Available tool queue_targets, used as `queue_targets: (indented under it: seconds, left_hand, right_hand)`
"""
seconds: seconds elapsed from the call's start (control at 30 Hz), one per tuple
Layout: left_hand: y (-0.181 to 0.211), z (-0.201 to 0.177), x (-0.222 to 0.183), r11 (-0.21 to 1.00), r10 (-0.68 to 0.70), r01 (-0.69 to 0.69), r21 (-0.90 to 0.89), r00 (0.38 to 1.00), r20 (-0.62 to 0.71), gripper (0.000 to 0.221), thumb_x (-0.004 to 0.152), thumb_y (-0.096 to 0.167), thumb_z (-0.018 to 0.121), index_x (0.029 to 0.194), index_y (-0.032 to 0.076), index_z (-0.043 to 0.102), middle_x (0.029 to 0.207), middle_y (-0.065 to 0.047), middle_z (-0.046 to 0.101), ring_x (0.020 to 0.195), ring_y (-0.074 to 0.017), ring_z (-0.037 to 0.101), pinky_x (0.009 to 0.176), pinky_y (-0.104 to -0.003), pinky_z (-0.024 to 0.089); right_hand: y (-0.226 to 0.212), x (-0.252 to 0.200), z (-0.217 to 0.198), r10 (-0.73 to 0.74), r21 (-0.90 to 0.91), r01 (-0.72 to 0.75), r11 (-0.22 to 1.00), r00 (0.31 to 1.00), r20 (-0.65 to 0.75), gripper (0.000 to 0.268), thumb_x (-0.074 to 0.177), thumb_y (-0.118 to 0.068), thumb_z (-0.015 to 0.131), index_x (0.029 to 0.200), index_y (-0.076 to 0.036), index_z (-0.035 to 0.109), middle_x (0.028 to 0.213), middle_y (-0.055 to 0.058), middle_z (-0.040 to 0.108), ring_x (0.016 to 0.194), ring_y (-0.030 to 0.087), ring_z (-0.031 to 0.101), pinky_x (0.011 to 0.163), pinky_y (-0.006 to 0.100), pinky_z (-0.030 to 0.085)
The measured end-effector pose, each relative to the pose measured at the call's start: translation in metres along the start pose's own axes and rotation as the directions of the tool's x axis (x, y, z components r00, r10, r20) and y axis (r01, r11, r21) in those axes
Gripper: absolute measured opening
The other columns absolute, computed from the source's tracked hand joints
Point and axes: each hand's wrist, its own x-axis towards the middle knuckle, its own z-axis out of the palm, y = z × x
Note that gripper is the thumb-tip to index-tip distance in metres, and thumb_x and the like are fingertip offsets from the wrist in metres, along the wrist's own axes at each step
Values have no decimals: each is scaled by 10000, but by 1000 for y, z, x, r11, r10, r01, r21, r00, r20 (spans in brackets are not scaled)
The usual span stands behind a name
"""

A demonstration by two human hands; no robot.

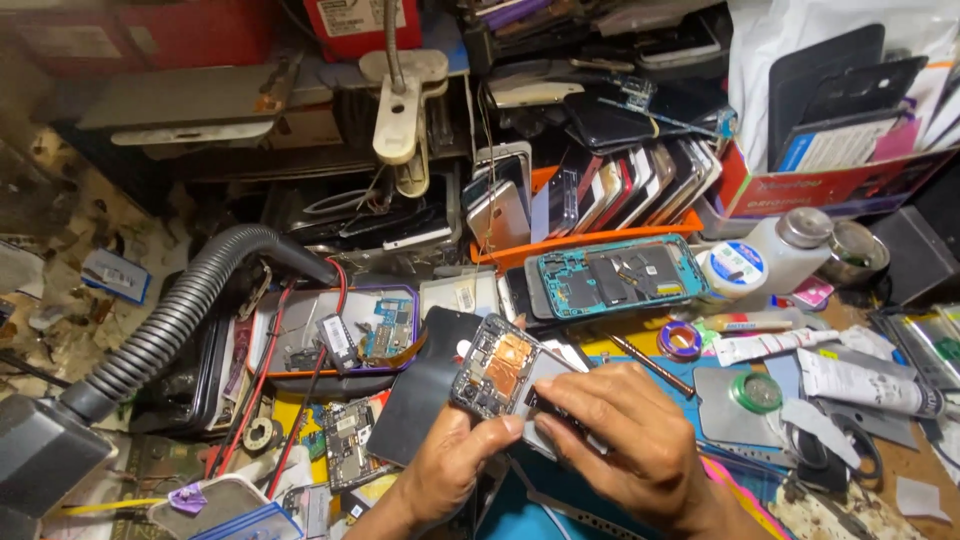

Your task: Reassembling a mobile phone by applying adhesive to the frame and installing a battery.

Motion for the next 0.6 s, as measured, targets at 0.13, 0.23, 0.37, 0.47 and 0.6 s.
queue_targets:
  seconds: [0.13,0.23,0.37,0.47,0.6]
  left_hand:
    - [9,2,-1,998,-4,3,56,1000,21,612,965,296,545,1490,-1,439,1491,-153,542,1388,-286,504,1188,-420,369]
    - [20,2,0,993,112,-116,14,984,141,682,946,215,502,1555,-24,309,1627,-170,383,1529,-281,345,1267,-439,242]
    - [29,3,0,994,107,-101,-46,979,176,772,962,354,587,1567,8,255,1604,-162,404,1478,-283,412,1228,-450,312]
    - [36,3,2,985,162,-144,-100,964,211,884,976,368,625,1609,-20,143,1588,-154,402,1470,-264,417,1240,-429,326]
    - [27,6,2,971,141,-100,-217,973,183,976,953,345,725,1634,5,115,1512,-147,479,1418,-259,465,1211,-407,352]
  right_hand:
    - [-1,-7,4,21,-2,-21,1000,1000,20,253,890,-111,765,1122,-17,727,1030,109,754,839,227,714,761,327,567]
    - [0,-9,5,23,-15,-23,1000,1000,11,252,892,-88,761,1132,-24,724,1034,110,747,846,229,710,757,335,544]
    - [3,-11,4,74,46,-74,996,997,-4,254,870,-100,770,1112,-29,741,1029,125,732,812,227,712,763,303,584]
    - [0,-10,1,107,99,-105,990,994,-8,258,862,-90,763,1107,-16,731,1015,145,734,818,236,728,767,301,603]
    - [0,-11,-2,113,138,-111,984,994,-6,251,861,-78,754,1098,-3,723,997,156,738,826,243,738,772,307,611]
